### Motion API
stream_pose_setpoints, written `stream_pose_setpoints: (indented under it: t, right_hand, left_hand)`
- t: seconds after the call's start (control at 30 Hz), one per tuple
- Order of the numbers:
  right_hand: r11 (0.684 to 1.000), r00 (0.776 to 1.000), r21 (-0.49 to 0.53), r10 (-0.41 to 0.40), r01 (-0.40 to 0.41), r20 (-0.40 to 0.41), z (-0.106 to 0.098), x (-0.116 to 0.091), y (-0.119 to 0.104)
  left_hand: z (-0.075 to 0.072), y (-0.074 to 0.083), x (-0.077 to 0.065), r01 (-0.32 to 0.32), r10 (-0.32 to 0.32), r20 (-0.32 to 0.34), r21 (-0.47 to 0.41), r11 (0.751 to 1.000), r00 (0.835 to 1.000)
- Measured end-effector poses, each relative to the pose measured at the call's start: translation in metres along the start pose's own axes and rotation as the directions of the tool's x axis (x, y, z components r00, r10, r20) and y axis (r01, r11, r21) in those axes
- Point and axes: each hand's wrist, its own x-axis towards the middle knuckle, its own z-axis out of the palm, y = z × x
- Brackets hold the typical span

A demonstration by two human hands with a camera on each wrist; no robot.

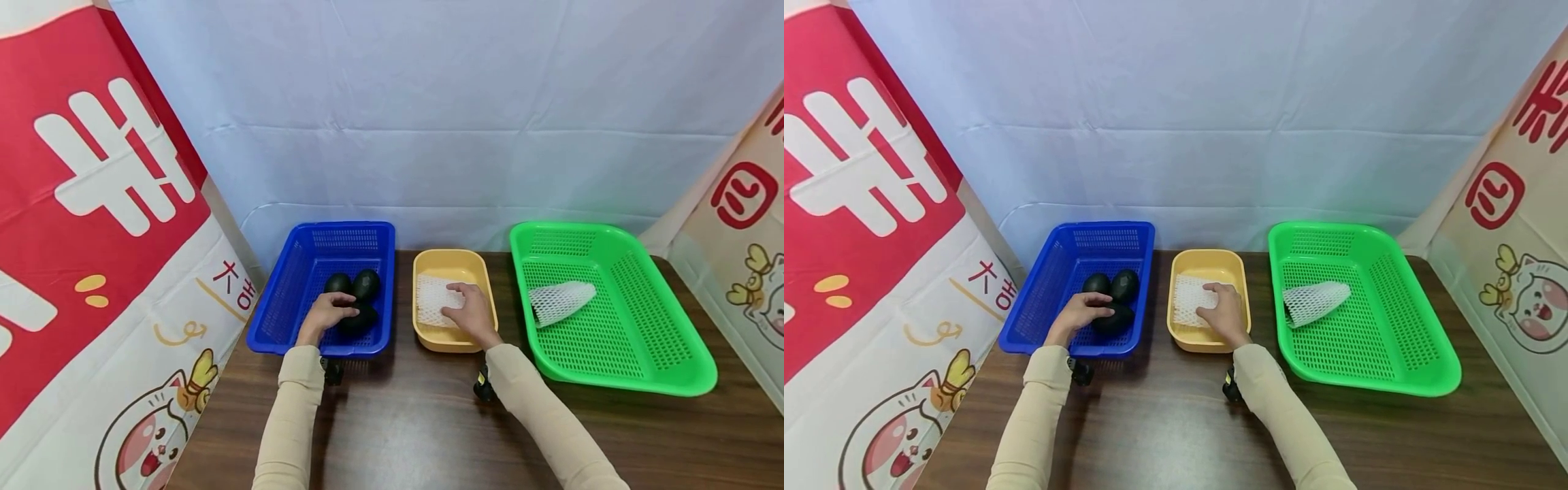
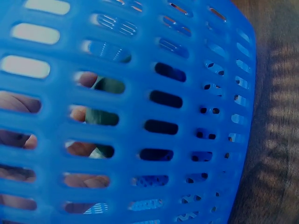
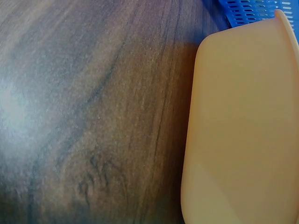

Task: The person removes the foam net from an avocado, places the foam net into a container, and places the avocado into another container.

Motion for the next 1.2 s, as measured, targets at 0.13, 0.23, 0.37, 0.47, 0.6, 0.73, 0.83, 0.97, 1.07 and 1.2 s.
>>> stream_pose_setpoints:
  t: [0.13,0.23,0.37,0.47,0.6,0.73,0.83,0.97,1.07,1.2]
  right_hand:
    - [1.000,1.000,0.016,-0.007,0.008,-0.011,0.000,0.000,0.000]
    - [1.000,1.000,-0.002,-0.001,0.001,0.004,0.001,0.001,0.001]
    - [0.999,1.000,-0.037,0.007,-0.006,0.026,0.001,0.001,0.003]
    - [0.999,0.999,-0.051,0.007,-0.005,0.033,0.001,0.002,0.004]
    - [0.999,1.000,-0.050,0.001,0.001,0.030,0.001,0.002,0.004]
    - [1.000,1.000,-0.014,-0.004,0.004,0.025,-0.001,0.002,0.003]
    - [1.000,1.000,0.024,-0.009,0.009,0.009,-0.005,0.002,0.003]
    - [0.998,0.999,0.042,-0.036,0.037,-0.021,-0.012,0.004,0.000]
    - [0.998,0.998,0.046,-0.052,0.053,-0.018,-0.016,0.005,-0.004]
    - [0.997,0.998,0.045,-0.066,0.066,-0.001,-0.020,0.005,-0.007]
  left_hand:
    - [0.000,0.001,0.003,-0.035,0.035,-0.045,-0.002,0.999,0.998]
    - [0.001,0.001,0.004,-0.044,0.044,-0.076,0.002,0.999,0.996]
    - [0.001,0.001,0.004,-0.045,0.046,-0.076,0.018,0.999,0.996]
    - [0.002,0.002,0.003,-0.048,0.050,-0.066,0.031,0.998,0.997]
    - [0.002,0.003,0.002,-0.035,0.037,-0.066,0.036,0.999,0.997]
    - [0.002,0.003,0.003,-0.031,0.033,-0.068,0.029,0.999,0.997]
    - [0.003,0.004,0.003,-0.047,0.047,-0.084,0.008,0.999,0.995]
    - [0.003,0.004,0.002,-0.071,0.064,-0.130,-0.044,0.997,0.989]
    - [0.002,0.005,0.001,-0.100,0.084,-0.166,-0.085,0.991,0.982]
    - [0.001,0.007,0.001,-0.182,0.152,-0.219,-0.124,0.975,0.964]
